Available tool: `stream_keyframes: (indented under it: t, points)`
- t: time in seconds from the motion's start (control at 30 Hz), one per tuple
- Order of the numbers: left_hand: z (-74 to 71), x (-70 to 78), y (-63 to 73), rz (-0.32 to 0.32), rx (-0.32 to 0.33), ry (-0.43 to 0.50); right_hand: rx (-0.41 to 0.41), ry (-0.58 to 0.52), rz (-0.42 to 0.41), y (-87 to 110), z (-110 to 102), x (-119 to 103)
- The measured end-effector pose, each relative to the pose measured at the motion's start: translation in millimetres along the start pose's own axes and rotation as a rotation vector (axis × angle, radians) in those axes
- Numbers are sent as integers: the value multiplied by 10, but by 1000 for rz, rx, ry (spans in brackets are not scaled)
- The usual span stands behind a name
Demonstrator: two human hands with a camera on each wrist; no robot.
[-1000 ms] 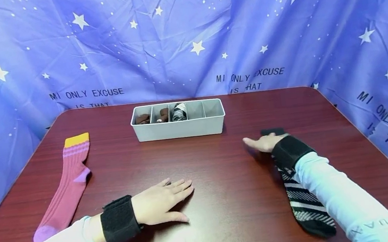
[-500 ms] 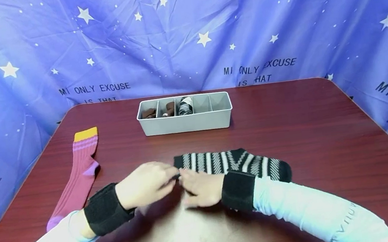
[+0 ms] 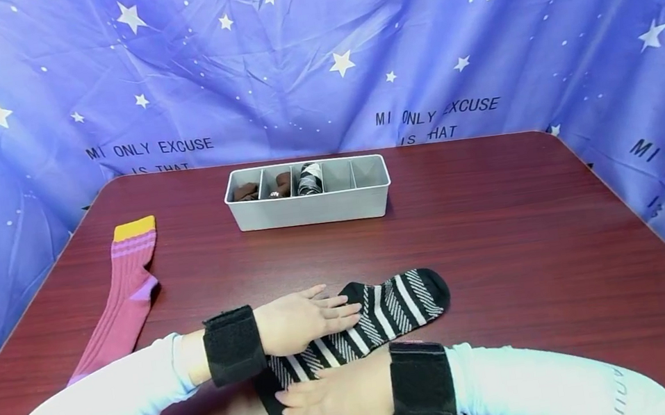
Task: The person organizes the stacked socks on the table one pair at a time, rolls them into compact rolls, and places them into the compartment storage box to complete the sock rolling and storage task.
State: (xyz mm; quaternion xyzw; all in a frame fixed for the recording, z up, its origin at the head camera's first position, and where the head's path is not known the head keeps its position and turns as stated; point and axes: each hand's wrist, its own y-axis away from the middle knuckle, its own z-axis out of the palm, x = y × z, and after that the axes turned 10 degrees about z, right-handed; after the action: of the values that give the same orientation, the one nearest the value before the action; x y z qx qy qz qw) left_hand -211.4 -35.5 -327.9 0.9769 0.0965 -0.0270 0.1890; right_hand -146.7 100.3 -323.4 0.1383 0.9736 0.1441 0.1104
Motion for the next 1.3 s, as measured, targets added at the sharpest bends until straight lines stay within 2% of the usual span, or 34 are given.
stream_keyframes:
  t: [0.13, 0.33, 0.43, 0.5, 0.63, 0.67, 0.7, 0.77, 0.9, 0.97, 1.0, 1.07, 1.2, 1.3]
  points:
    - [67, -42, 66, -31, 47, 46, 26, -39, -7, 141, 25, -6]
    - [197, -101, 284, -117, 164, 82, 121, -43, 13, 383, 67, -3]
    - [230, -67, 399, -155, 222, 74, 129, -121, 35, 495, 74, 30]
    - [235, -21, 449, -170, 294, 41, 120, -184, 61, 570, 74, 57]
    - [167, 1, 423, -177, 513, 25, 127, -285, 95, 712, 78, 72]
    - [145, -23, 395, -176, 541, 33, 140, -291, 93, 733, 82, 61]
    - [118, -55, 368, -181, 543, 59, 168, -285, 83, 739, 92, 42]
    - [86, -136, 304, -204, 464, 123, 224, -278, 65, 705, 121, -10]
    - [88, -271, 196, -284, 159, 233, 339, -121, 69, 576, 230, -125]
    - [97, -324, 122, -310, 61, 255, 339, -43, 99, 529, 294, -160]
    - [94, -349, 83, -318, 32, 255, 337, 10, 112, 522, 324, -171]
    - [78, -401, -2, -337, 3, 260, 307, 40, 128, 510, 369, -179]
    - [7, -515, -169, -381, -17, 267, 235, -9, 145, 520, 391, -170]
    - [-38, -595, -284, -407, -36, 267, 250, -6, 147, 523, 376, -153]
